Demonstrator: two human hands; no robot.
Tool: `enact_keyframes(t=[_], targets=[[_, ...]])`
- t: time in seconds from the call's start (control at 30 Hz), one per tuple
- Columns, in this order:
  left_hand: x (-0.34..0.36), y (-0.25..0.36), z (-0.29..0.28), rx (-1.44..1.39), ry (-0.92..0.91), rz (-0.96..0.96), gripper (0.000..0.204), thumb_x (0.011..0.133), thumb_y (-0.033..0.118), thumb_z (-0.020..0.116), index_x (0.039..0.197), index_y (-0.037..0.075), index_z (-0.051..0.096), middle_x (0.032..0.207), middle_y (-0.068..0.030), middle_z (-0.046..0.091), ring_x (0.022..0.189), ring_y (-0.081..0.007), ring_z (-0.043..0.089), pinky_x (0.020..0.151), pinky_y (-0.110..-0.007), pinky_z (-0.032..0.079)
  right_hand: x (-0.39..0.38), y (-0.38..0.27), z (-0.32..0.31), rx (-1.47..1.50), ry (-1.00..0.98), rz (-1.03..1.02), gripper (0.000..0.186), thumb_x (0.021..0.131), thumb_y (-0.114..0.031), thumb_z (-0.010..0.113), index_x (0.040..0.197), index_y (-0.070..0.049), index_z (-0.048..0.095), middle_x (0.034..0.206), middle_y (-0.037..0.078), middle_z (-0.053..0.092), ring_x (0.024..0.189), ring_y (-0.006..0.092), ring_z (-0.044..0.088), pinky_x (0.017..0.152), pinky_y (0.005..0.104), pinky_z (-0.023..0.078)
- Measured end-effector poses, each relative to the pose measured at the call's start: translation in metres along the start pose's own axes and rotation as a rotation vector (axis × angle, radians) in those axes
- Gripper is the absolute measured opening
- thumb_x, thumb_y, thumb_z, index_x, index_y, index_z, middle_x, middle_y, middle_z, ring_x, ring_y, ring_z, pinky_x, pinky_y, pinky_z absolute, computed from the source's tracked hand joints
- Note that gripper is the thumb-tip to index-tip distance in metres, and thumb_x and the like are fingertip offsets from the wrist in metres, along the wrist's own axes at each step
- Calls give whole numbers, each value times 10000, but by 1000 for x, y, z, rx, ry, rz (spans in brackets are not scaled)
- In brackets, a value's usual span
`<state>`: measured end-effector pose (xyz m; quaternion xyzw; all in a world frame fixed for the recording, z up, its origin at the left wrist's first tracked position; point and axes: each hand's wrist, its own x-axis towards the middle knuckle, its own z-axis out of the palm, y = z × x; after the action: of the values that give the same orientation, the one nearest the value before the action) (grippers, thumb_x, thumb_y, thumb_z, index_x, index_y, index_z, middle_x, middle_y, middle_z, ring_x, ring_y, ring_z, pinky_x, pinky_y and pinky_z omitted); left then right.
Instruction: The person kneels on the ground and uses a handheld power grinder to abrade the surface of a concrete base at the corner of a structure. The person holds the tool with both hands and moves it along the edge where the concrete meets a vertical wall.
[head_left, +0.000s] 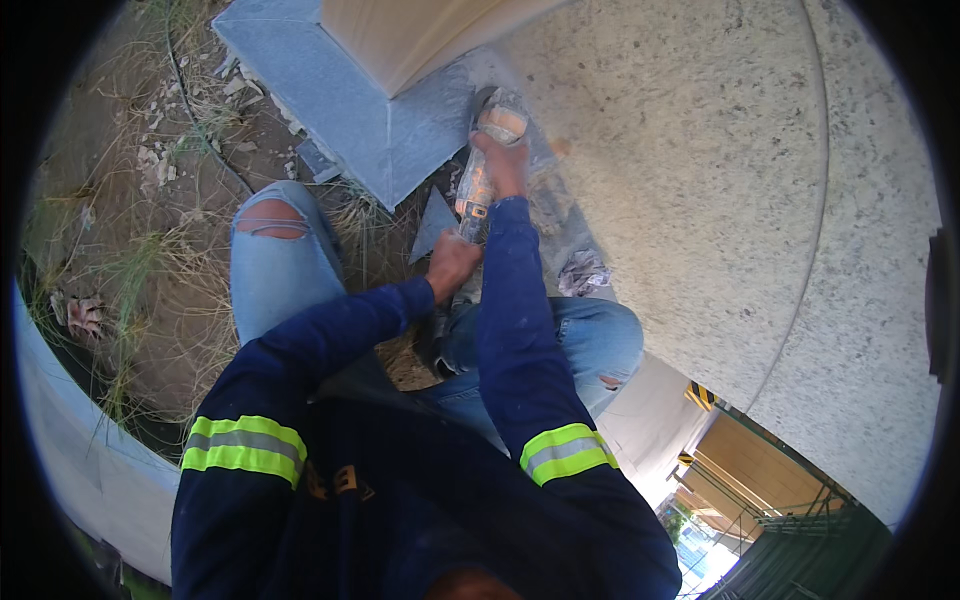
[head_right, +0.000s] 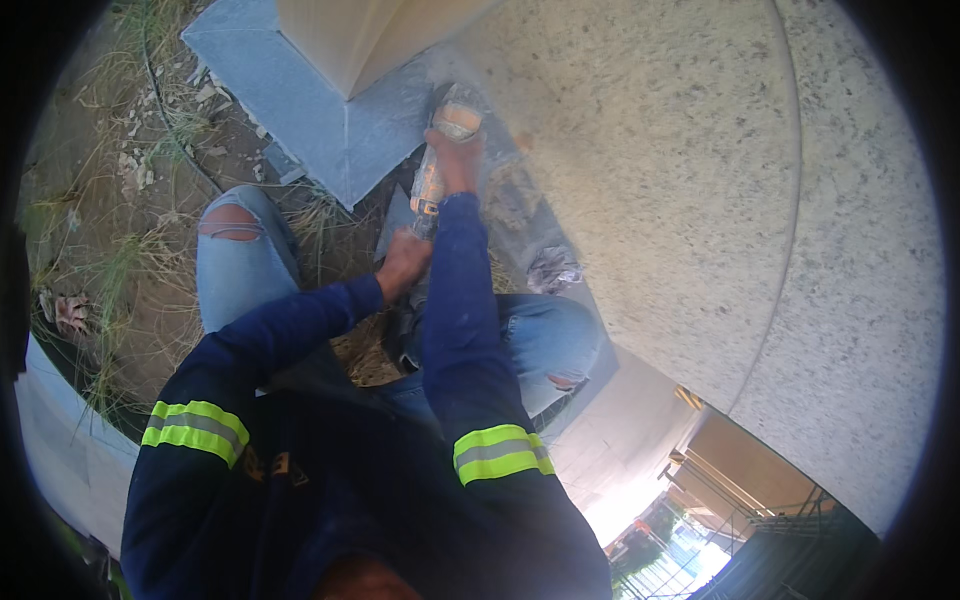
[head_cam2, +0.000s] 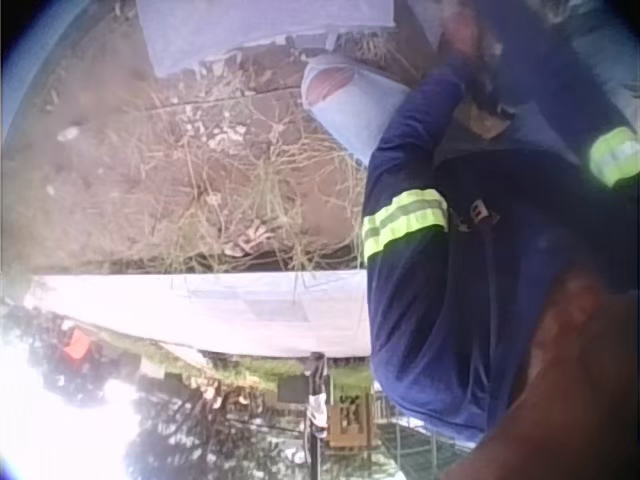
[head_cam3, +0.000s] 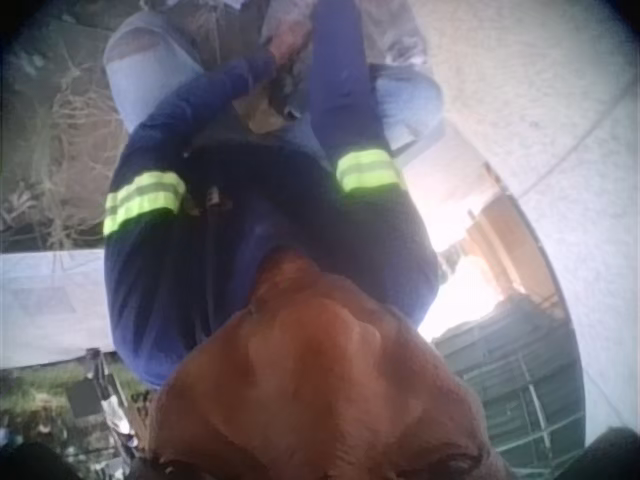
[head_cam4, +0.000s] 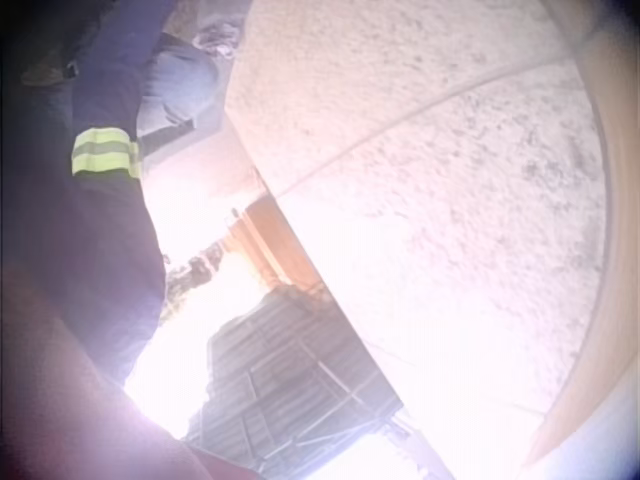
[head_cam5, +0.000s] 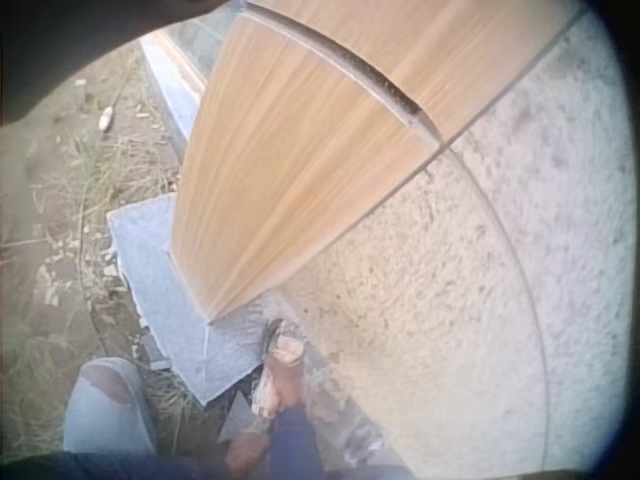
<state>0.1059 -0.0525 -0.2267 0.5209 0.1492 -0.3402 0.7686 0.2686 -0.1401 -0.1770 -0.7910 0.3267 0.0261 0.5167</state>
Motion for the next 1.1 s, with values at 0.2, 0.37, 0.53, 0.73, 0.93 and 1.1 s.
enact_keyframes(t=[0.2, 0.37, 0.53, 0.73, 0.93, 1.1], targets=[[-16, -27, 25, -285, 197, 64, 217, 848, 137, 703, 975, -36, 670, 801, -84, 703, 697, -156, 653, 624, -356, 517, -21, 13, 9, -158, -134, -225, 678, 719, -236, 880, 1255, 50, 580, 1165, 211, 698, 1049, 304, 701, 903, 426, 555], [-13, 0, 6, -142, 57, 6, 250, 852, 120, 700, 1055, -23, 664, 849, -75, 719, 734, -149, 661, 641, -357, 525, -9, 8, 3, -11, -90, -80, 676, 724, -215, 882, 1280, 47, 599, 1145, 184, 720, 983, 284, 716, 883, 406, 562], [-22, 2, 15, -96, 154, -83, 229, 860, 87, 665, 1066, -12, 668, 856, -73, 718, 702, -148, 650, 621, -357, 517, -15, 23, 10, -52, -124, -232, 591, 739, -176, 891, 1238, 17, 641, 1098, 147, 734, 940, 250, 715, 833, 386, 570], [-14, -2, 19, -371, 91, 19, 182, 837, 91, 670, 983, -16, 654, 820, -71, 693, 652, -141, 628, 577, -338, 492, 1, 23, 18, -74, -171, -206, 739, 717, -212, 881, 1318, 57, 544, 1190, 191, 698, 975, 306, 719, 887, 413, 561], [-9, -3, 10, -120, 109, -41, 119, 832, 88, 654, 903, -8, 657, 705, -30, 632, 549, -126, 572, 497, -338, 446, -11, 4, 5, -21, -55, -117, 709, 719, -195, 899, 1311, 27, 580, 1104, 150, 719, 943, 256, 710, 849, 380, 566], [-21, -18, 22, -328, 191, 99, 71, 839, 85, 637, 880, 27, 644, 655, -8, 586, 495, -123, 521, 464, -347, 418, -12, 15, 16, -15, -247, -225, 731, 727, -194, 897, 1323, 63, 562, 1155, 182, 701, 958, 279, 715, 854, 401, 573]])
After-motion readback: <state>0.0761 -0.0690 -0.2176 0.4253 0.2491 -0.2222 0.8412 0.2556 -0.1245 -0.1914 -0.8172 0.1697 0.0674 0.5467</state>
